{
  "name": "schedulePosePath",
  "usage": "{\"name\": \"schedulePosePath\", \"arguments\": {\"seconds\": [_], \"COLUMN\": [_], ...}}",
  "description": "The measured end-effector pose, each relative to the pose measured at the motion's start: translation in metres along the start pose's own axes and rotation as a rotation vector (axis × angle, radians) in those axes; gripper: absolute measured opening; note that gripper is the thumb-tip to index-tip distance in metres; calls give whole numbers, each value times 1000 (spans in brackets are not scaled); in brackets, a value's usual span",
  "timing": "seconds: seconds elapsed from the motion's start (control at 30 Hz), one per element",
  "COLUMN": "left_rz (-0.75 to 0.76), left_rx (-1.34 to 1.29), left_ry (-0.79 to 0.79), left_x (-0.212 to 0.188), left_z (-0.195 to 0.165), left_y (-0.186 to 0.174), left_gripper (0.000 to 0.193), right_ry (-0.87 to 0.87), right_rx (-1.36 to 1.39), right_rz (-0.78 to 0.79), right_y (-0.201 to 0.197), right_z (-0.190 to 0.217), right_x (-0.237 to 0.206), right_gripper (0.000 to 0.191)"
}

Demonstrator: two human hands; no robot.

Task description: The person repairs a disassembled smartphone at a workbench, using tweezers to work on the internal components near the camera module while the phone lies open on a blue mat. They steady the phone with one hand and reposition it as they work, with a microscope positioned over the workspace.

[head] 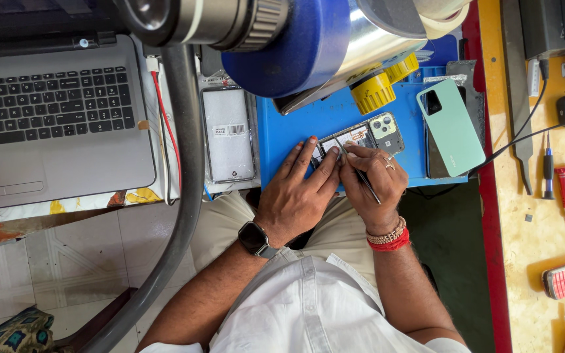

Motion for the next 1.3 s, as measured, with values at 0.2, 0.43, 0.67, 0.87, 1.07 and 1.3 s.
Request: {"name": "schedulePosePath", "arguments": {"seconds": [0.2, 0.43, 0.67, 0.87, 1.07, 1.3], "left_rz": [2, -3, -15, -14, 4, -4], "left_rx": [-5, -21, -19, -1, -26, -74], "left_ry": [-12, -10, -9, 7, -8, -55], "left_x": [1, 1, 2, 2, 4, 8], "left_z": [0, -2, -2, -2, -1, -4], "left_y": [-1, -1, -2, -2, -4, -11], "left_gripper": [31, 32, 31, 31, 43, 56], "right_ry": [12, 24, 36, 5, 36, -42], "right_rx": [-3, -15, -39, -82, -72, -125], "right_rz": [-34, -34, -65, -84, -99, -111], "right_y": [-1, -1, 1, 2, 1, -13], "right_z": [1, -1, 0, 2, -3, -4], "right_x": [1, -1, -4, -5, -6, 2], "right_gripper": [19, 19, 17, 17, 18, 17]}}
Point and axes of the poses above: each hand's wrist, its own x-axis towards the middle knuckle, its own y-axis out of the palm, z = x × y, the point moved 6 cm from there along x, towards the middle knuckle, and after that the axes turned 12 degrees about -x, right-handed, at the moved point
